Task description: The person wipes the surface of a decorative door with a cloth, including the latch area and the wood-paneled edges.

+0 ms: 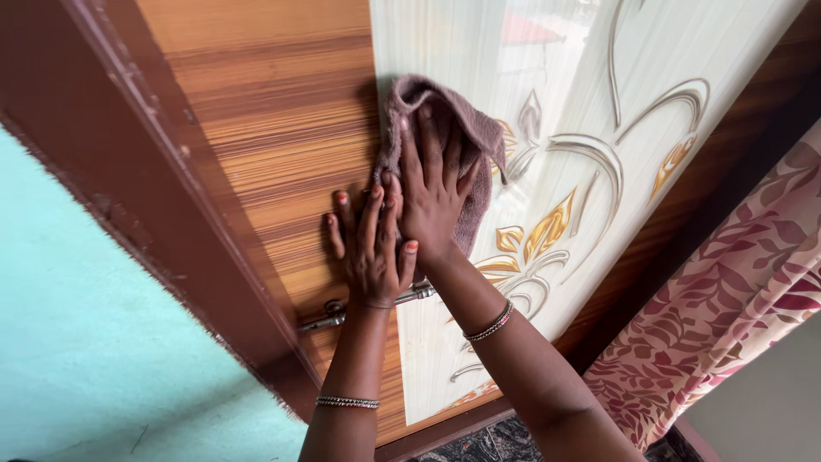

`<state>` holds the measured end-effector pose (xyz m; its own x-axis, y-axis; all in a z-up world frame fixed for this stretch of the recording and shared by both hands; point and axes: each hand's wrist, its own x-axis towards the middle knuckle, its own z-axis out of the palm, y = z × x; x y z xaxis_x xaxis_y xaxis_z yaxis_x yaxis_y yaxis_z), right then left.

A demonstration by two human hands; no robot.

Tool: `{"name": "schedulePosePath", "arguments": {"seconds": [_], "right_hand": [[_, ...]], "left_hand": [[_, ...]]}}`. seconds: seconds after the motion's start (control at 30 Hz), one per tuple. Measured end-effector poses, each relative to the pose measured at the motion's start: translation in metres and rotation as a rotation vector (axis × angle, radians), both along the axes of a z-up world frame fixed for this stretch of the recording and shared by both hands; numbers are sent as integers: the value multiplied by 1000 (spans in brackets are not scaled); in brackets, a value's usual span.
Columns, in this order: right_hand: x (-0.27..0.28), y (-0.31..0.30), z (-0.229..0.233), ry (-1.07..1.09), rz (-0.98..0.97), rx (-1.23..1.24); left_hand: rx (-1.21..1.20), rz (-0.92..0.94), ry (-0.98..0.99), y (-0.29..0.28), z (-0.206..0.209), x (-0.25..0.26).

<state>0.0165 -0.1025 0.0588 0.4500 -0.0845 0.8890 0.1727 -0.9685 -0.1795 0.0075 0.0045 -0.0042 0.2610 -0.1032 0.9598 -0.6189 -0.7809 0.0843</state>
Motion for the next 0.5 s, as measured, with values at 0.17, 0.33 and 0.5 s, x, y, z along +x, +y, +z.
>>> {"name": "schedulePosePath", "arguments": {"seconds": [0.17, 0.33, 0.5], "right_hand": [[12, -3, -48, -98, 7, 3], [23, -8, -130, -120, -28, -116], [18, -29, -154, 83, 96, -162]], "left_hand": [[22, -2, 2, 0, 1, -1], [7, 32, -14, 0, 6, -10], [4, 73, 101, -1, 6, -20]]}}
